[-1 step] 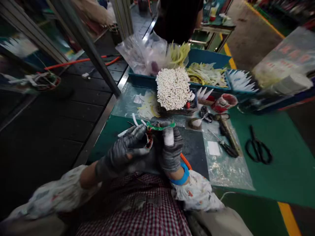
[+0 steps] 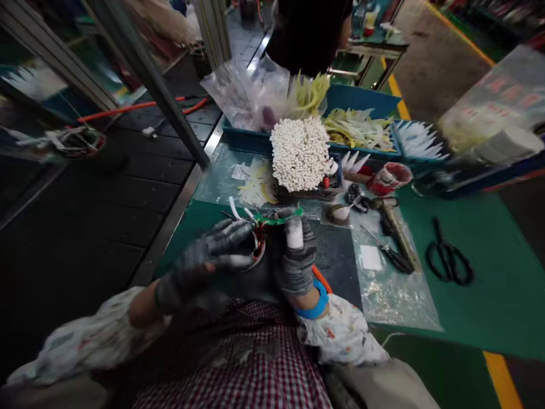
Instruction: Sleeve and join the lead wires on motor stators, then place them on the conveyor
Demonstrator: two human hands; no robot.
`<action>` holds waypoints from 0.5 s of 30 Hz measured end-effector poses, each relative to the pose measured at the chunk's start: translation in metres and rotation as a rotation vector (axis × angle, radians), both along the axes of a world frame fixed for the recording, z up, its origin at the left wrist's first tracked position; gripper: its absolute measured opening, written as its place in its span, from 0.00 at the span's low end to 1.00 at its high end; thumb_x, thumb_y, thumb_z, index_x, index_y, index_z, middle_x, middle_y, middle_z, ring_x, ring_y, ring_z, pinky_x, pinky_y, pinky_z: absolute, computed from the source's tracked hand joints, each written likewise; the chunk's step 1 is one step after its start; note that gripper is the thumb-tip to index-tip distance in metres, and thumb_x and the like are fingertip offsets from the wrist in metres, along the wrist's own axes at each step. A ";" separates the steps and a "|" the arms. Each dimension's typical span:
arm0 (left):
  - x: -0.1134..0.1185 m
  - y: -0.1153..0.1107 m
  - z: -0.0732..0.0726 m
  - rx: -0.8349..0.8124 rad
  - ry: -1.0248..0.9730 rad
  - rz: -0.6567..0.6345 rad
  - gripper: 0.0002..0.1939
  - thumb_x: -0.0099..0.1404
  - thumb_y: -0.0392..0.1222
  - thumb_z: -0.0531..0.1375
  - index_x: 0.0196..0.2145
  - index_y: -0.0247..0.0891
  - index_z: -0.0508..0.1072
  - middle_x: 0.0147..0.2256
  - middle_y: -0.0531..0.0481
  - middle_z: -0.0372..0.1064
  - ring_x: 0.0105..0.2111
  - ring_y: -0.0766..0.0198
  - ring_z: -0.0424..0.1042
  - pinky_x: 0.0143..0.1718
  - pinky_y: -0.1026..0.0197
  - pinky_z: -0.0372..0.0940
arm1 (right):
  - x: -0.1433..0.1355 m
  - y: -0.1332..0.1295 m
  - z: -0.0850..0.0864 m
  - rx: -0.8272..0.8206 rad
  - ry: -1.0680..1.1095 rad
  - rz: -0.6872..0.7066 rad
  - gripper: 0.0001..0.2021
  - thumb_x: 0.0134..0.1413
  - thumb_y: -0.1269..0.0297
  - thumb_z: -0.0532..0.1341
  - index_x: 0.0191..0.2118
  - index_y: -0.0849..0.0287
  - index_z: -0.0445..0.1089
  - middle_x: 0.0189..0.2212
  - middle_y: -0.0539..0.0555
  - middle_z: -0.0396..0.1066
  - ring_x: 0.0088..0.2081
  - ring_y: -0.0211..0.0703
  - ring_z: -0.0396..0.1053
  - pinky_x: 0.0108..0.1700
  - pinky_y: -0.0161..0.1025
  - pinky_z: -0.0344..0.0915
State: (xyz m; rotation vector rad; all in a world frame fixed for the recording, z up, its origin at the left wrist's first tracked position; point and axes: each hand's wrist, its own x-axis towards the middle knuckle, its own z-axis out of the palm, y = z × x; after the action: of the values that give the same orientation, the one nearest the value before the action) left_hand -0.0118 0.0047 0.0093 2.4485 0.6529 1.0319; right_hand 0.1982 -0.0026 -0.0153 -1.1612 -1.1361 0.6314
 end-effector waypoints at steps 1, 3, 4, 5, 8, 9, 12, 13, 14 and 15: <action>-0.010 0.005 0.008 -0.056 -0.039 0.043 0.25 0.82 0.65 0.55 0.56 0.46 0.81 0.61 0.40 0.81 0.65 0.46 0.78 0.71 0.41 0.69 | -0.003 0.002 0.003 0.002 0.021 0.026 0.10 0.76 0.52 0.64 0.45 0.51 0.78 0.40 0.54 0.84 0.43 0.49 0.81 0.48 0.49 0.81; -0.021 0.014 0.017 -0.127 -0.091 0.133 0.25 0.79 0.67 0.60 0.58 0.47 0.81 0.57 0.42 0.84 0.60 0.49 0.82 0.66 0.45 0.74 | -0.008 0.004 0.006 0.005 0.068 0.074 0.16 0.76 0.46 0.62 0.39 0.50 0.75 0.34 0.51 0.79 0.37 0.48 0.79 0.42 0.47 0.81; -0.022 0.018 0.018 -0.129 -0.109 0.212 0.23 0.76 0.64 0.66 0.57 0.47 0.82 0.56 0.43 0.84 0.58 0.50 0.82 0.64 0.46 0.76 | -0.011 0.004 0.005 0.006 0.092 0.096 0.20 0.78 0.43 0.58 0.37 0.49 0.72 0.31 0.50 0.77 0.34 0.47 0.78 0.39 0.47 0.80; -0.020 0.023 0.017 -0.122 -0.110 0.266 0.22 0.72 0.62 0.70 0.56 0.46 0.83 0.56 0.43 0.83 0.58 0.50 0.82 0.64 0.46 0.76 | -0.014 0.003 0.004 0.007 0.120 0.117 0.22 0.78 0.40 0.55 0.35 0.49 0.70 0.29 0.50 0.74 0.32 0.46 0.76 0.37 0.46 0.80; -0.013 0.043 0.009 -0.186 -0.142 0.299 0.21 0.72 0.61 0.71 0.53 0.44 0.84 0.55 0.43 0.83 0.58 0.50 0.81 0.65 0.46 0.75 | -0.016 -0.001 -0.006 0.003 0.195 0.185 0.22 0.76 0.39 0.57 0.37 0.49 0.69 0.30 0.50 0.75 0.31 0.47 0.76 0.36 0.48 0.80; -0.012 0.054 0.007 -0.238 -0.168 0.320 0.21 0.75 0.61 0.68 0.54 0.43 0.84 0.55 0.43 0.83 0.57 0.50 0.81 0.64 0.47 0.76 | -0.015 -0.002 -0.010 -0.001 0.208 0.203 0.20 0.75 0.39 0.59 0.38 0.49 0.70 0.31 0.50 0.76 0.32 0.48 0.77 0.36 0.48 0.80; -0.016 0.104 0.004 -0.350 -0.052 0.481 0.24 0.79 0.55 0.60 0.63 0.39 0.78 0.59 0.41 0.81 0.56 0.51 0.81 0.60 0.49 0.77 | -0.011 -0.005 -0.021 -0.001 0.175 0.227 0.17 0.74 0.40 0.62 0.43 0.48 0.73 0.34 0.50 0.79 0.33 0.49 0.78 0.39 0.50 0.81; -0.018 0.126 0.002 -0.329 0.125 0.548 0.24 0.79 0.51 0.59 0.64 0.36 0.77 0.60 0.40 0.81 0.58 0.51 0.80 0.63 0.50 0.75 | -0.010 -0.005 -0.023 0.010 0.157 0.233 0.16 0.74 0.40 0.62 0.45 0.47 0.73 0.34 0.50 0.80 0.34 0.49 0.79 0.41 0.50 0.82; -0.018 0.147 -0.001 -0.297 0.360 0.587 0.23 0.78 0.49 0.59 0.63 0.35 0.78 0.61 0.41 0.80 0.61 0.51 0.78 0.67 0.50 0.71 | -0.009 -0.005 -0.024 0.023 0.140 0.245 0.16 0.74 0.41 0.62 0.47 0.47 0.74 0.35 0.50 0.80 0.35 0.48 0.79 0.42 0.50 0.82; -0.016 0.168 -0.005 -0.295 0.452 0.597 0.22 0.75 0.46 0.61 0.61 0.34 0.80 0.62 0.40 0.79 0.63 0.50 0.76 0.71 0.48 0.67 | -0.009 -0.005 -0.024 0.037 0.127 0.264 0.16 0.74 0.41 0.62 0.48 0.47 0.74 0.35 0.49 0.81 0.35 0.48 0.80 0.42 0.49 0.82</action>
State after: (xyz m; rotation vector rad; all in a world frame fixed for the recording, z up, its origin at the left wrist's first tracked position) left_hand -0.0282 0.1726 0.0043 2.2703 1.6265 0.4932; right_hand 0.1892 -0.0071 -0.0391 -0.9333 -1.1968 0.8713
